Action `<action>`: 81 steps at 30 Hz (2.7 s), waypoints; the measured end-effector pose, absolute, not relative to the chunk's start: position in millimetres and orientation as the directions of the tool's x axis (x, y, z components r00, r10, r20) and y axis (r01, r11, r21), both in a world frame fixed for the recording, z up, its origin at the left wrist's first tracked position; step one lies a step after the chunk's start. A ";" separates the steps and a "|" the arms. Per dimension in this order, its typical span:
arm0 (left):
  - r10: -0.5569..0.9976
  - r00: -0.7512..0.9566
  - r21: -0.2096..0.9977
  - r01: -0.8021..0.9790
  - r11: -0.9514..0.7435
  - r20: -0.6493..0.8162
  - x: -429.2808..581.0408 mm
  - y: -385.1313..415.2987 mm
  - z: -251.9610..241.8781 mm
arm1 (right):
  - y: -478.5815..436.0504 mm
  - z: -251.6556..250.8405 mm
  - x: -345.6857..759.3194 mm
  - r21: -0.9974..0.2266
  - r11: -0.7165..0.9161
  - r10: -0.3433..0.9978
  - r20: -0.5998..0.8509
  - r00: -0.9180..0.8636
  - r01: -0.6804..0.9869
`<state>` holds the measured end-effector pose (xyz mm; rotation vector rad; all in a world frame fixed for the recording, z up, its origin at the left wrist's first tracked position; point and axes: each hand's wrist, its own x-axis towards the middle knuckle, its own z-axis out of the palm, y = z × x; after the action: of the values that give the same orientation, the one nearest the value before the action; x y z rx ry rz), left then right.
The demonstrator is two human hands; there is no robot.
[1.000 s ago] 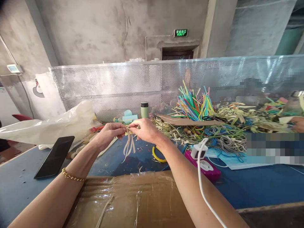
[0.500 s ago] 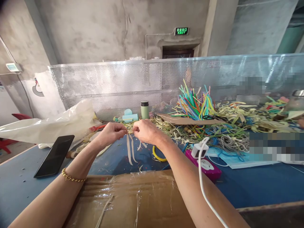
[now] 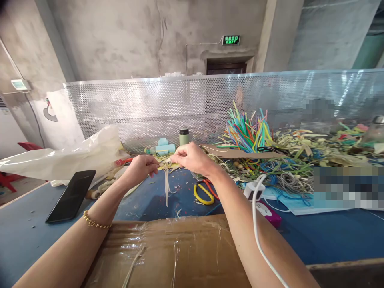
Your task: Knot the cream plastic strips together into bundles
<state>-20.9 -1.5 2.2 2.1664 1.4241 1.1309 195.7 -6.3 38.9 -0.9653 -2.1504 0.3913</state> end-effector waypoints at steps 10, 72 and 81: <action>0.764 0.591 0.878 0.185 -0.441 0.259 3.0 -17.7 -4.7 | -10.2 35.5 181.3 -0.243 0.854 0.438 0.812 -0.386 0.460; 0.803 0.362 0.844 -0.448 -0.295 0.473 7.3 -22.5 6.3 | 10.7 3.1 168.5 -0.341 0.683 0.711 0.510 -0.483 0.645; 0.919 0.052 0.816 -0.480 -0.321 0.392 -2.5 -9.6 6.5 | 2.2 33.3 187.9 -0.474 0.728 0.633 0.742 -0.221 0.495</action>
<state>-2.5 -9.6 6.5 1.1593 0.5359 1.5484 187.9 2.2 33.3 -0.8729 -1.8757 0.1641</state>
